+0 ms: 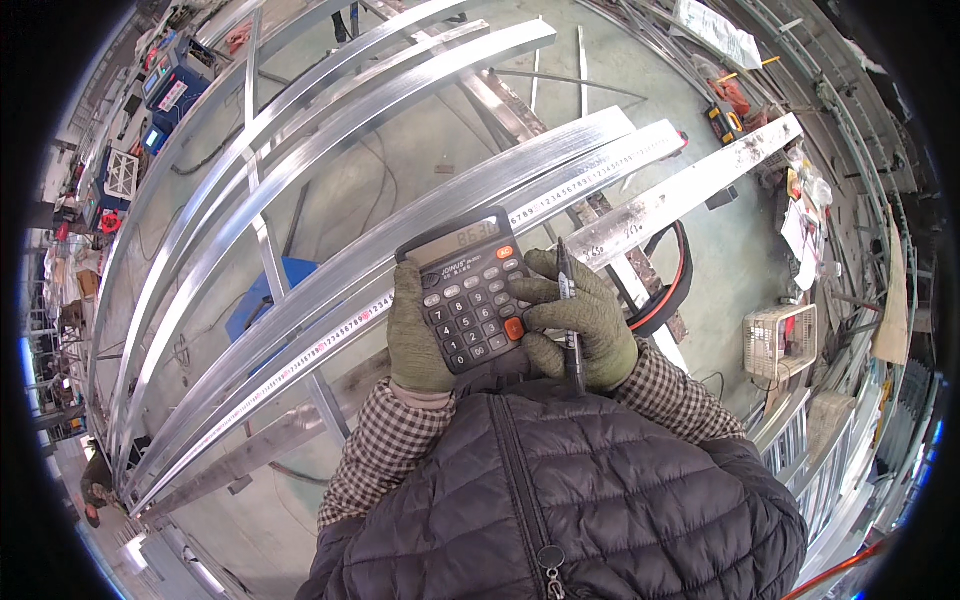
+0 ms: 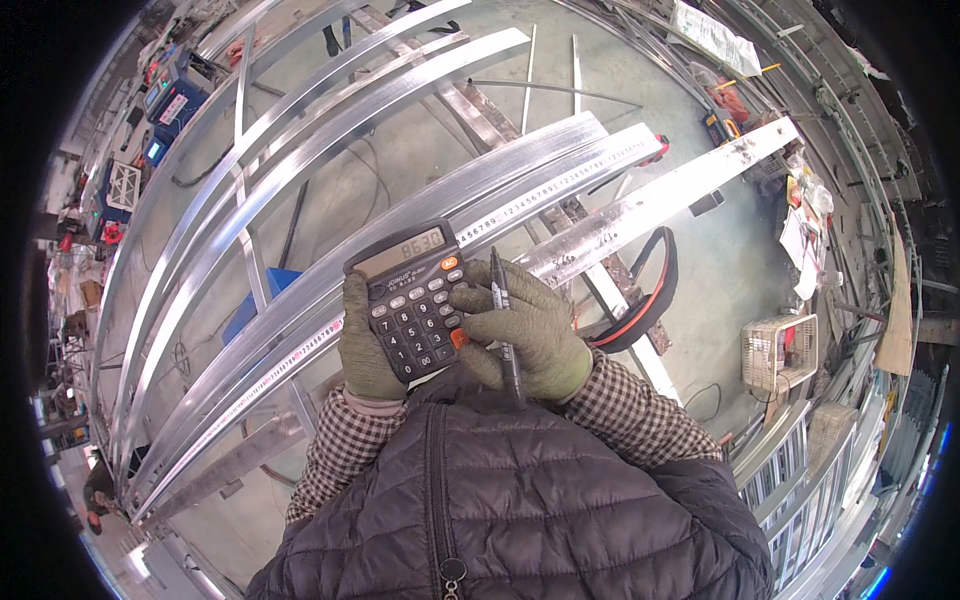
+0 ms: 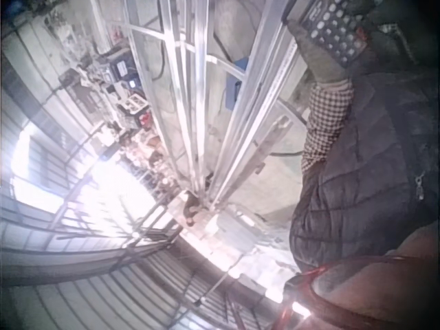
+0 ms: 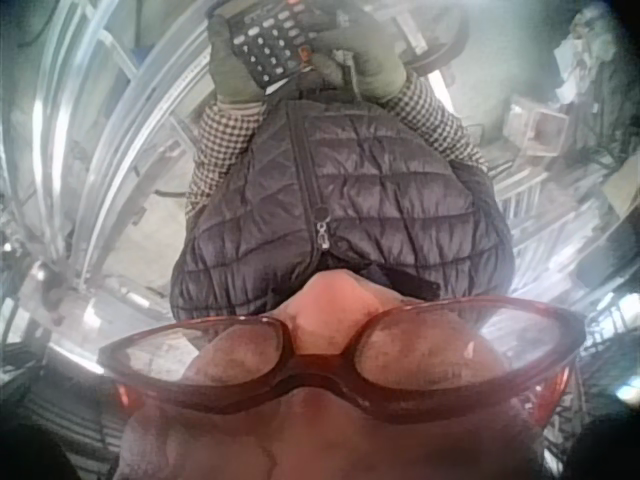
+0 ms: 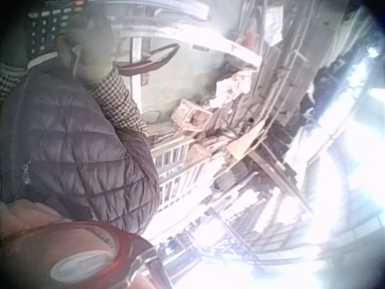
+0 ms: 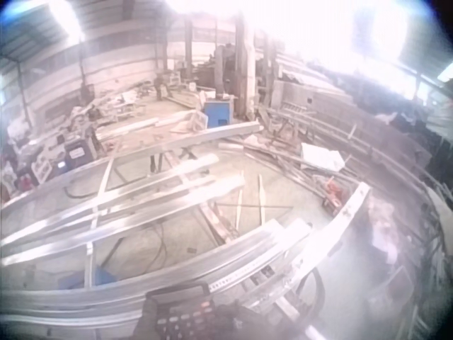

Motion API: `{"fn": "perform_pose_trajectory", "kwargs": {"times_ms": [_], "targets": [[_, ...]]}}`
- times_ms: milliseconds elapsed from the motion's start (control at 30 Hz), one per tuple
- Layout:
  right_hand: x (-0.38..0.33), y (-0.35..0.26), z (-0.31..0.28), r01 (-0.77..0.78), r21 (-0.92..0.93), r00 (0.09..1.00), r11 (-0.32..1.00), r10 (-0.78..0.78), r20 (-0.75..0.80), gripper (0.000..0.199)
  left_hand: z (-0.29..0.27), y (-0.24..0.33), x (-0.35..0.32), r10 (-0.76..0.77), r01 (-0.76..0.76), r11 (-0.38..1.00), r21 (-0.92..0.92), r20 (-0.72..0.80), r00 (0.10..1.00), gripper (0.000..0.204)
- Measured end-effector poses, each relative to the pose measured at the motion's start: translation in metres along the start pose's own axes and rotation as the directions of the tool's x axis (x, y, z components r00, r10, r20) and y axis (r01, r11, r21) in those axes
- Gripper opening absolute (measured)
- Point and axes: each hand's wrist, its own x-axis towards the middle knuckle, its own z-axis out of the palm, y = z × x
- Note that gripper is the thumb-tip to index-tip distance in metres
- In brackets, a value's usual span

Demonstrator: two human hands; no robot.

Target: The person uses a calculator to compute measurements and then marks corresponding values on a long metal beam with a marker. The person repeats this process for multiple sections of the beam, writing down the calculated numbers directly on the metal surface.

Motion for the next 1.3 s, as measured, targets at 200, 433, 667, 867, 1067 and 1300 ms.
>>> {"fn": "perform_pose_trajectory", "kwargs": {"times_ms": [200,433,667,867,1067,1300], "targets": [[0.014,-0.005,0.000,0.125,-0.118,0.991,0.985,-0.117,0.066,0.031,-0.009,-0.003,-0.001,0.006,-0.009,0.998,0.070,0.041,0.999,0.081],[0.016,-0.016,0.002,0.149,-0.160,0.980,0.976,-0.124,0.156,0.038,-0.013,-0.006,0.000,0.039,-0.029,0.991,0.128,-0.076,0.996,0.076],[0.016,-0.017,0.016,0.263,0.014,0.894,0.965,-0.249,0.373,0.040,-0.005,-0.008,-0.005,0.113,-0.051,0.969,0.241,-0.249,0.962,0.063],[0.019,-0.023,0.015,0.243,-0.008,0.916,0.970,-0.227,0.330,0.042,0.002,-0.008,-0.012,0.158,-0.073,0.947,0.311,-0.258,0.953,0.059],[0.020,-0.022,0.013,0.189,-0.016,0.946,0.982,-0.178,0.271,0.043,-0.002,-0.006,-0.006,0.129,-0.092,0.974,0.205,-0.176,0.976,0.066],[-0.002,-0.008,-0.008,0.090,-0.036,0.995,0.995,-0.089,0.033,0.034,-0.008,0.005,-0.007,0.114,-0.112,0.993,0.044,-0.042,0.993,0.076]]}}
